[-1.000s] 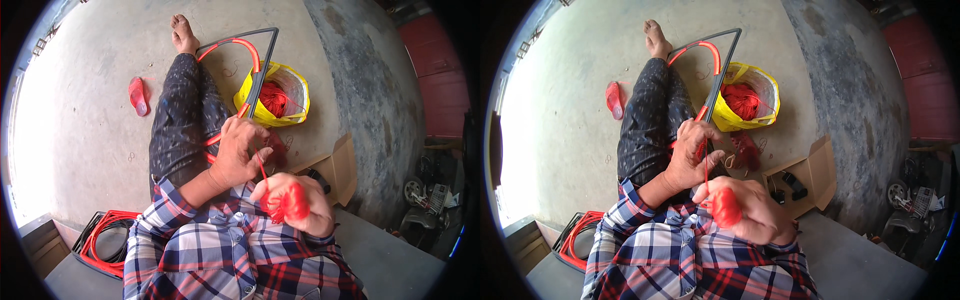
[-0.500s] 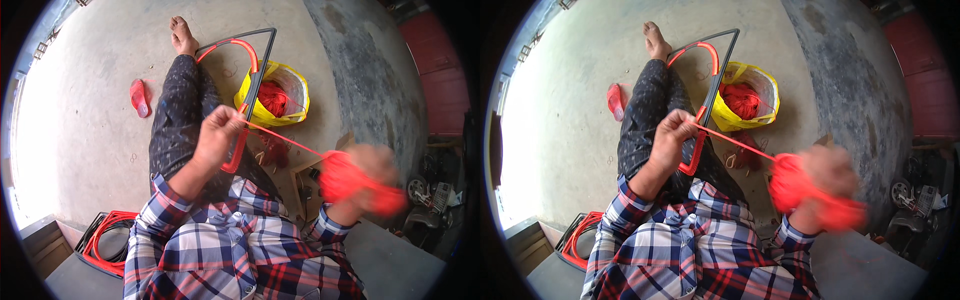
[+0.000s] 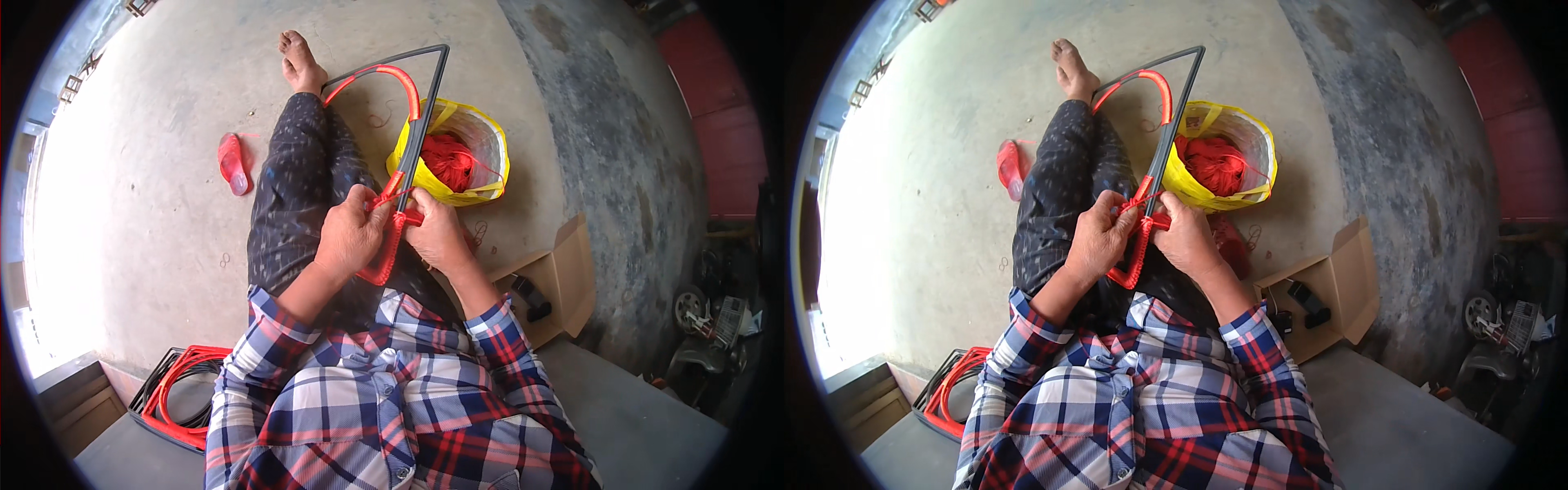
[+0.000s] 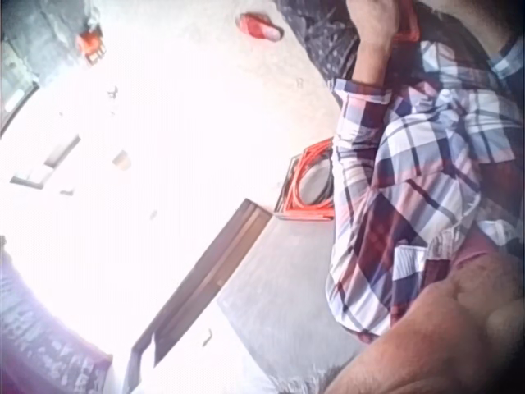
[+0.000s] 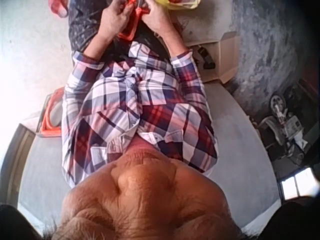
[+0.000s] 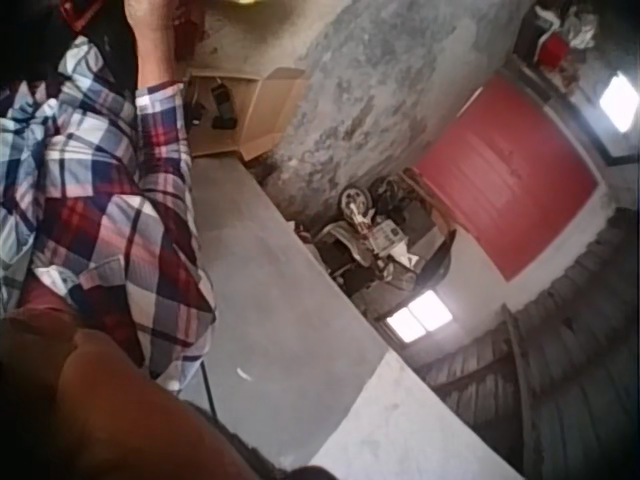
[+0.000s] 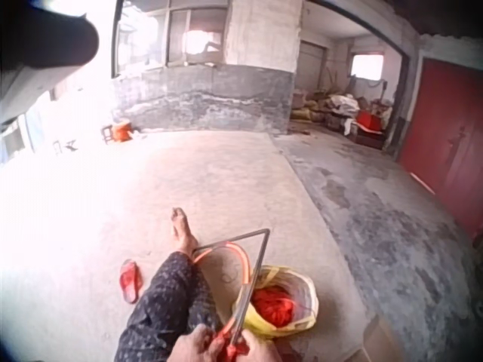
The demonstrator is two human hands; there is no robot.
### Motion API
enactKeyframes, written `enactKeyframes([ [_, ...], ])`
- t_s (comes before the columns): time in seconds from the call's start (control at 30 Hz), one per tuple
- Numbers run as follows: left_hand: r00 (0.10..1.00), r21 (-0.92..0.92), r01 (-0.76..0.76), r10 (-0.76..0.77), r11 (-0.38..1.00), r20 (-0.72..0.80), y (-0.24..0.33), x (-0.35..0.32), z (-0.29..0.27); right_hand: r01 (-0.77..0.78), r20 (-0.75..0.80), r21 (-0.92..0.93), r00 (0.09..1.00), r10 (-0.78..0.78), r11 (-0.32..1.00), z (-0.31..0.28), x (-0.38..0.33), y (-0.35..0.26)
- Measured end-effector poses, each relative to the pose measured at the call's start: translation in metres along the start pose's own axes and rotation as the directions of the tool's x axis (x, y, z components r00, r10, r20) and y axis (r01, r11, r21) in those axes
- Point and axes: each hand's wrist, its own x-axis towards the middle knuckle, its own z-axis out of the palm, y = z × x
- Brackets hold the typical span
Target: The person sits on the floor and wraps a red cord around a black rectangular frame using their hands. They pull the cord from a yellow bag and wind it tightly around the frame's edges.
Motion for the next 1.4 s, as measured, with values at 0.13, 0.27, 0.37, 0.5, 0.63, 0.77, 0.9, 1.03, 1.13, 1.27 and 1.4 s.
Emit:
enactKeyframes([
  [0.13, 0.968, -0.08, -0.204, 0.188, 0.976, -0.169, 0.007, 0.0, -0.007, 0.107, -0.132, 0.28, 0.989, -0.072, 0.954, -0.009, -0.009, 0.015],
  [0.27, 0.967, -0.116, -0.233, 0.218, 0.965, -0.13, 0.038, -0.009, -0.013, 0.295, -0.109, 0.11, 0.953, -0.283, 0.949, -0.031, -0.017, -0.031],
  [0.37, 0.988, -0.248, -0.146, 0.155, 0.958, 0.014, 0.049, -0.006, -0.012, 0.407, -0.186, -0.131, 0.886, -0.426, 0.904, -0.02, -0.014, -0.031],
  [0.5, 0.962, -0.601, 0.202, -0.04, 0.774, 0.272, 0.055, 0.006, -0.02, 0.424, -0.186, -0.161, 0.874, -0.45, 0.891, -0.022, -0.013, -0.031],
  [0.63, 0.901, -0.802, 0.428, -0.134, 0.416, 0.412, 0.049, 0.014, -0.02, 0.286, -0.23, 0.093, 0.938, -0.259, 0.954, -0.027, -0.016, -0.027],
  [0.77, 0.932, -0.805, 0.356, -0.112, 0.475, 0.345, 0.031, 0.018, -0.021, 0.241, -0.366, 0.813, 0.92, 0.142, 0.53, -0.042, -0.017, -0.008],
  [0.9, 0.982, -0.667, 0.18, -0.098, 0.723, 0.159, 0.03, 0.011, -0.014, 0.439, -0.492, 0.862, 0.846, 0.206, 0.254, -0.111, -0.024, -0.01],
  [1.03, 0.999, -0.402, 0.032, -0.026, 0.915, 0.019, 0.004, 0.014, -0.014, 0.47, -0.563, 0.821, 0.758, 0.329, 0.324, -0.163, -0.036, 0.011],
  [1.13, 0.984, -0.556, 0.165, -0.097, 0.815, 0.151, -0.003, 0.018, -0.009, 0.288, -0.322, 0.934, 0.935, 0.151, 0.21, -0.141, -0.043, 0.038],
  [1.27, 0.961, -0.62, 0.248, -0.106, 0.745, 0.257, -0.012, 0.019, 0.005, 0.06, -0.162, 0.93, 0.953, 0.257, 0.362, -0.059, -0.036, 0.03],
  [1.4, 0.964, -0.613, 0.251, -0.136, 0.749, 0.229, -0.015, 0.016, 0.009, -0.137, -0.016, 0.677, 0.98, 0.2, 0.723, -0.027, -0.028, 0.003],
])
